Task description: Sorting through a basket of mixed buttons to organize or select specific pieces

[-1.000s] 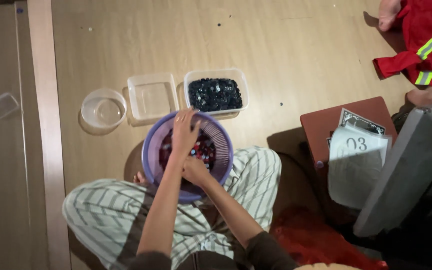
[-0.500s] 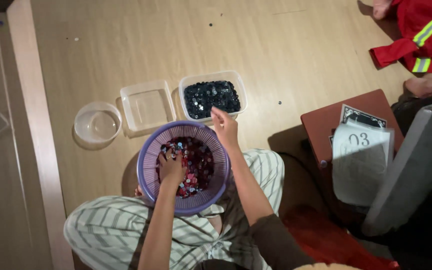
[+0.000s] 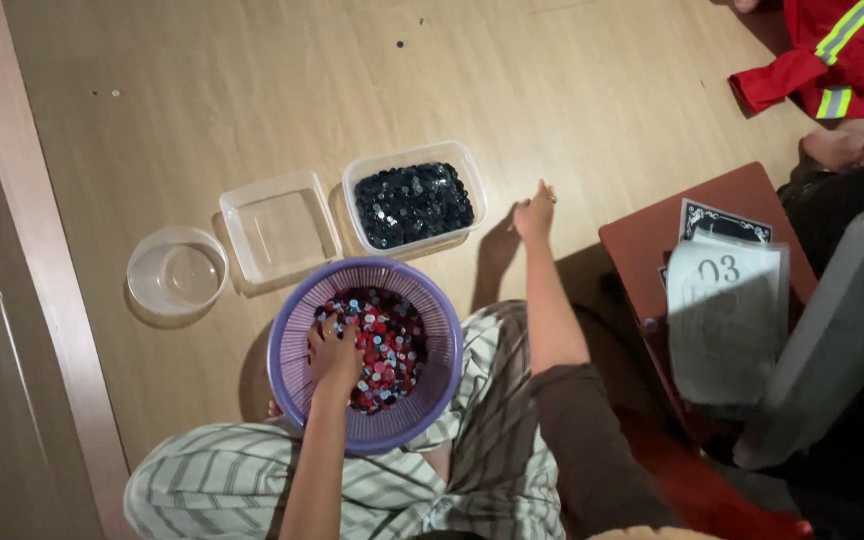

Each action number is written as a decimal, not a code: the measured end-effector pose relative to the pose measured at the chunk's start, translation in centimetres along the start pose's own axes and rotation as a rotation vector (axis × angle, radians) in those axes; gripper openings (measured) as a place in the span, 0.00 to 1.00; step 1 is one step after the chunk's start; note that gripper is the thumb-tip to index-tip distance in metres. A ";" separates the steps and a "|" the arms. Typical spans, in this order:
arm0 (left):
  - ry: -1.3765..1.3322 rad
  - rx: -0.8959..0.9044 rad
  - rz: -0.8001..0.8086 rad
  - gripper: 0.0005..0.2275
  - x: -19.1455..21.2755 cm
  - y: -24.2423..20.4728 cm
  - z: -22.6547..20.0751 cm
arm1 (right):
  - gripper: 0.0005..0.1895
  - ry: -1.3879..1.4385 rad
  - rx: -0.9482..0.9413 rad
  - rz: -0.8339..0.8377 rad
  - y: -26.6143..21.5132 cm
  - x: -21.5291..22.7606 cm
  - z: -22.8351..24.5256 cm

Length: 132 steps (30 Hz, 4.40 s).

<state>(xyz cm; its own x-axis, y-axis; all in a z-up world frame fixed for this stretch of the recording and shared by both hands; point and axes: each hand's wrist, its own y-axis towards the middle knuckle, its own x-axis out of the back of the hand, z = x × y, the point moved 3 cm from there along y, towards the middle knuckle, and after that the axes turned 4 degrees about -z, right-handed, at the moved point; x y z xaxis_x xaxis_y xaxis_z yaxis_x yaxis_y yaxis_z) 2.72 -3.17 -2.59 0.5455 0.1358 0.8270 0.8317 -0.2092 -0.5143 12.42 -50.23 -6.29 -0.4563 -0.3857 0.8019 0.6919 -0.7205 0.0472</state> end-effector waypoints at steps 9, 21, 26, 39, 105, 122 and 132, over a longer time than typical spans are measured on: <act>0.009 0.036 0.034 0.21 -1.3 1.1 0.5 | 0.32 -0.367 -0.021 0.244 3.0 -6.1 -11.9; -0.007 0.019 0.007 0.20 0.8 -0.2 -0.3 | 0.18 -0.312 0.197 0.288 -4.6 -2.3 1.0; -0.027 0.010 0.008 0.21 0.4 -0.1 -0.1 | 0.12 -0.266 0.258 0.241 -3.6 -6.1 -4.2; -0.007 -0.007 0.013 0.21 -0.4 0.3 0.2 | 0.13 -0.244 -0.086 0.202 -5.5 -5.3 -3.1; -1.974 0.198 -0.164 0.08 -1.2 -4.9 1.2 | 0.15 0.683 0.332 0.707 -32.8 1.3 17.3; -1.882 0.227 -0.205 0.11 -0.5 -6.0 -0.2 | 0.09 0.572 0.559 0.563 -32.5 -2.8 15.0; -1.945 0.308 -0.298 0.12 -3.2 -3.7 -1.2 | 0.10 0.712 0.232 0.604 -32.8 -2.3 13.1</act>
<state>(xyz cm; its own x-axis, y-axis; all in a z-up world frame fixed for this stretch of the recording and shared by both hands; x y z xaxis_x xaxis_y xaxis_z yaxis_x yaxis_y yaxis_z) -2.26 -4.01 -3.08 -0.4068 0.8535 -0.3256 0.7717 0.1303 -0.6225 -1.92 -18.16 -1.86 -0.1659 -0.9689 0.1838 0.9802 -0.1825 -0.0773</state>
